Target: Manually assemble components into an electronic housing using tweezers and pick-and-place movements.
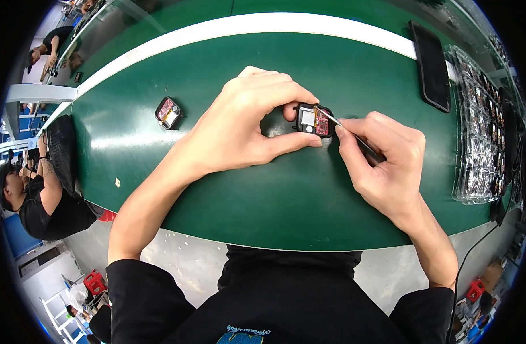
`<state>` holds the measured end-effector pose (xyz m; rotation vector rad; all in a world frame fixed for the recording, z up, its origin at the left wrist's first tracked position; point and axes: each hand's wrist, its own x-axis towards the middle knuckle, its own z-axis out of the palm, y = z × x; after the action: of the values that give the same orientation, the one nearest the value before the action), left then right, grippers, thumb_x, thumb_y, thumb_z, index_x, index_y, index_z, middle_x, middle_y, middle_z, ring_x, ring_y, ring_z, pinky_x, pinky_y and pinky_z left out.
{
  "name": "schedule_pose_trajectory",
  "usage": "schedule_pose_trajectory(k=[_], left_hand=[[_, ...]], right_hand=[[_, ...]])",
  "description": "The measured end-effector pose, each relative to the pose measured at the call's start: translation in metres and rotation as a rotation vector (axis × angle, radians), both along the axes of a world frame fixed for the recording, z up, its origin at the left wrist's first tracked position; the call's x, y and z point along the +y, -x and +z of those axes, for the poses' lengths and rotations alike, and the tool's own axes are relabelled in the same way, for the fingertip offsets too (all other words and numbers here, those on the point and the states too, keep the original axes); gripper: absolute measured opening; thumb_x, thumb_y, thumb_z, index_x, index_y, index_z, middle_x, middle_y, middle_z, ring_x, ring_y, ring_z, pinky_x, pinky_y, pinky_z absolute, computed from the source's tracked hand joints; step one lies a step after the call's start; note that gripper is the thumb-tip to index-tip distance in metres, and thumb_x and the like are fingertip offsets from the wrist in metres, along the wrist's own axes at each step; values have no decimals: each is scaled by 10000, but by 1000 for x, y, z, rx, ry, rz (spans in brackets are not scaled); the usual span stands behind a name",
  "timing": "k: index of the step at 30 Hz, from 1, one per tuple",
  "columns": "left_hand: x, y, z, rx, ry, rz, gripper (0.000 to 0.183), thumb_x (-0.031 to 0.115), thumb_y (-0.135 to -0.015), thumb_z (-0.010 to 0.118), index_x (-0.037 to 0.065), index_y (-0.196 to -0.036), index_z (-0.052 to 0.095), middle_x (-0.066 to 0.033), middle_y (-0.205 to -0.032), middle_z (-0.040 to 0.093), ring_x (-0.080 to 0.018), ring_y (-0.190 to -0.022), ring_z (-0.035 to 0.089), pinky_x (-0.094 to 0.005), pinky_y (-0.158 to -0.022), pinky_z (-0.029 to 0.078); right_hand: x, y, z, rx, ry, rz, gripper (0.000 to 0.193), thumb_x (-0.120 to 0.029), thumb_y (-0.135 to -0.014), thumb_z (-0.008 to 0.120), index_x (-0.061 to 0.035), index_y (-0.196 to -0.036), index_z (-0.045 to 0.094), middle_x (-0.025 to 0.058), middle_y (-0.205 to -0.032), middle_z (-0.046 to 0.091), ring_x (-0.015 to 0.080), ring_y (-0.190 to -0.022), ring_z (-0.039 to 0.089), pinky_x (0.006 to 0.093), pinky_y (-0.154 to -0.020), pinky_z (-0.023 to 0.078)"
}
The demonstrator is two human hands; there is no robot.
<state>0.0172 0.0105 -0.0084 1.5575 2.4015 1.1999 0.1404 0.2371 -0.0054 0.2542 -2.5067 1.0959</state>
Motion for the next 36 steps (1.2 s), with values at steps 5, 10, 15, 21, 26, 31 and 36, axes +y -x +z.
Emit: schedule_pose_trajectory(k=[5,10,15,21,26,31,36], left_hand=[[1,1,-1,2,-7,0,501,191,-722,1020,78,-1166,817,15,-798,638,-161,-704,507,-331,-820,456],[4,3,0,-29,-17,-25,483,194,-725,1016,82,-1148,810,21,-794,625,-152,-706,505,-328,-810,440],[3,3,1,-24,3,-15,485,199,-730,1013,92,-1155,806,25,-802,622,-149,-711,501,-328,-798,420],[-1,8,2,-35,15,-51,592,220,-711,1031,111,-1242,795,33,-863,646,-149,-750,495,-325,-827,418],[-5,3,9,-238,50,-54,723,193,-756,1021,118,-1390,681,26,-995,689,-152,-860,515,-336,-916,438],[-7,-1,14,-243,122,-55,686,168,-797,986,121,-1401,664,8,-1038,713,-165,-902,541,-355,-980,433],[-11,-9,38,-98,195,-4,528,230,-834,959,100,-1293,731,-40,-1095,745,-261,-975,660,-419,-968,520]], right_hand=[[8,1,4,-73,76,-16,124,37,-897,841,5,-1017,839,44,-702,674,96,-529,546,287,-497,377],[10,6,3,-45,234,-33,154,21,-938,837,3,-1090,850,23,-730,667,62,-588,534,262,-537,373],[8,10,-4,-65,312,26,194,32,-988,792,6,-1179,809,31,-849,663,66,-669,551,261,-572,400],[5,13,8,-131,107,139,373,-29,-873,853,12,-1235,774,110,-1024,696,239,-839,727,349,-732,584],[3,10,5,-112,23,113,441,-101,-820,911,-1,-1228,776,113,-1027,698,283,-849,751,387,-737,601],[4,6,-1,-16,-53,116,406,-182,-812,936,-34,-1159,785,94,-1031,709,308,-810,761,420,-687,612],[11,-7,1,18,-120,156,305,-238,-836,877,-44,-1029,743,93,-993,636,318,-781,739,459,-646,584]])
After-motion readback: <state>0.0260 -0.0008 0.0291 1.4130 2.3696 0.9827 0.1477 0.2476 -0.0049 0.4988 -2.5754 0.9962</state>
